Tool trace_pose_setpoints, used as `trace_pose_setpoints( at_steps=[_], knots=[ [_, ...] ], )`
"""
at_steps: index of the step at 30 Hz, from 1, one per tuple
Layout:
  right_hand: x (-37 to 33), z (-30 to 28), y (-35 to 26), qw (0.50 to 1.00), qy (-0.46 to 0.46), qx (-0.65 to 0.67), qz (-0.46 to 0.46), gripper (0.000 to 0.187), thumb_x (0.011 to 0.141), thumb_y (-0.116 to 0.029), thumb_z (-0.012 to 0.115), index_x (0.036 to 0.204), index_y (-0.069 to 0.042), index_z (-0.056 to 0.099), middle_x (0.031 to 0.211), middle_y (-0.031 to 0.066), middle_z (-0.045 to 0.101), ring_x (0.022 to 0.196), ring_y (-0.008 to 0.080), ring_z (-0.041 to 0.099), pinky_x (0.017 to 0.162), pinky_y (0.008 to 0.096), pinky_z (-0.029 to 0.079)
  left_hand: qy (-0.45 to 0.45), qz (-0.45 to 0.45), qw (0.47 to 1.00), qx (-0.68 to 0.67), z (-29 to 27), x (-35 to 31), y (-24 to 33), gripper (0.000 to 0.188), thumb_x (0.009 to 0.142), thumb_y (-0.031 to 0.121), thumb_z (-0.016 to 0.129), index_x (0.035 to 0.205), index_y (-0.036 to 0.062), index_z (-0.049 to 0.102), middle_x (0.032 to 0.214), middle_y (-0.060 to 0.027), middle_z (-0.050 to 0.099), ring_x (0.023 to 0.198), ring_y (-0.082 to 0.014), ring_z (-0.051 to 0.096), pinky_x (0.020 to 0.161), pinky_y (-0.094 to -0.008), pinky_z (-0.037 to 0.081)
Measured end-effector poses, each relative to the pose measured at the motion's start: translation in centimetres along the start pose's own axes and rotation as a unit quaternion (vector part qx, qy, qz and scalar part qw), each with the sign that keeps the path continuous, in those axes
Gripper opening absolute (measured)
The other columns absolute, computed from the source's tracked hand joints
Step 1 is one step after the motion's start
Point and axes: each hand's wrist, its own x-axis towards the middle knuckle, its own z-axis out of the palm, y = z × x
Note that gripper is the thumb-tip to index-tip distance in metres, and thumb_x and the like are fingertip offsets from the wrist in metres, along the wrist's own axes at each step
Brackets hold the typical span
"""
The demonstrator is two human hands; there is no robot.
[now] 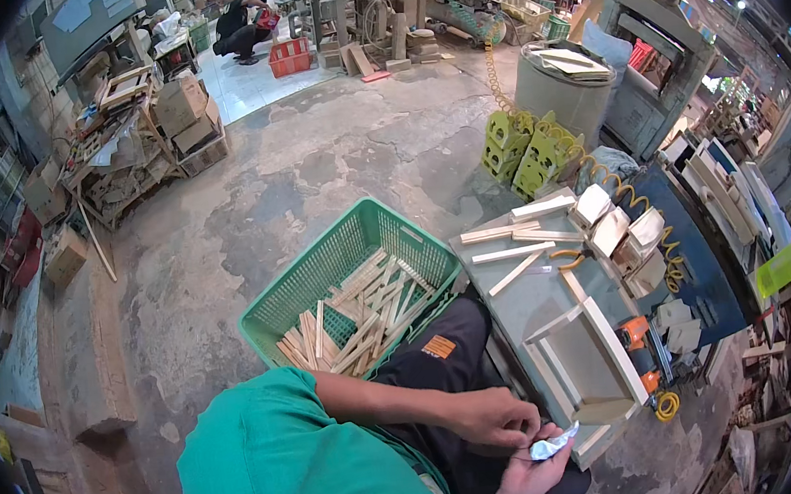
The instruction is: Apply glue and use a nail gun to assemble wooden boards into a box structure.
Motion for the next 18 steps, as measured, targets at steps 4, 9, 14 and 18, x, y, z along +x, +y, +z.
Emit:
trace_pose_setpoints(
  at_steps=[4,9,14,18],
  knots=[
    [-2.5,0.3,-2.8,0.995,-0.045,0.079,0.028,0.034,0.113,-0.031,0.056,0.123,0.001,0.059,0.1,0.0088,0.069,0.069,0.0153,0.064,0.052,0.0267,0.054,0.055,0.017,0.987,0.152,-3.1,-0.1,0.3,0.023,0.095,0.019,0.073,0.113,0.0072,0.065,0.079,-0.0145,0.07,0.075,-0.0362,0.071,0.067,-0.0461,0.054],
    [-2.9,-0.1,-3.5,0.998,-0.047,0.037,-0.003,0.039,0.114,-0.034,0.054,0.13,0.001,0.055,0.085,0.004,0.058,0.056,0.0069,0.051,0.039,0.0194,0.043,0.168,0.002,0.949,0.265,-8.1,-0.8,-1.2,0.017,0.094,0.018,0.072,0.108,0.0099,0.069,0.085,-0.015,0.071,0.083,-0.0383,0.072,0.073,-0.0482,0.056],
    [-2.4,1.6,-2.8,0.987,-0.105,-0.086,-0.083,0.051,0.113,-0.036,0.054,0.145,0.004,0.049,0.088,0.0034,0.06,0.054,0.0073,0.053,0.04,0.0205,0.047,0.269,-0.027,0.907,0.322,-12.2,-2.6,-5.3,0.017,0.093,0.019,0.072,0.104,0.0063,0.071,0.094,-0.0155,0.07,0.092,-0.0375,0.07,0.081,-0.0466,0.056],
    [-1.4,5.0,-2.4,0.974,-0.013,-0.179,-0.138,0.049,0.112,-0.031,0.057,0.146,0.004,0.048,0.094,0.0069,0.065,0.06,0.0094,0.059,0.048,0.0208,0.052,0.304,-0.022,0.873,0.382,-13.4,-4.0,-9.1,0.016,0.091,0.013,0.074,0.103,0.0036,0.071,0.099,-0.0144,0.068,0.095,-0.0383,0.068,0.085,-0.045,0.056]
  ],
)
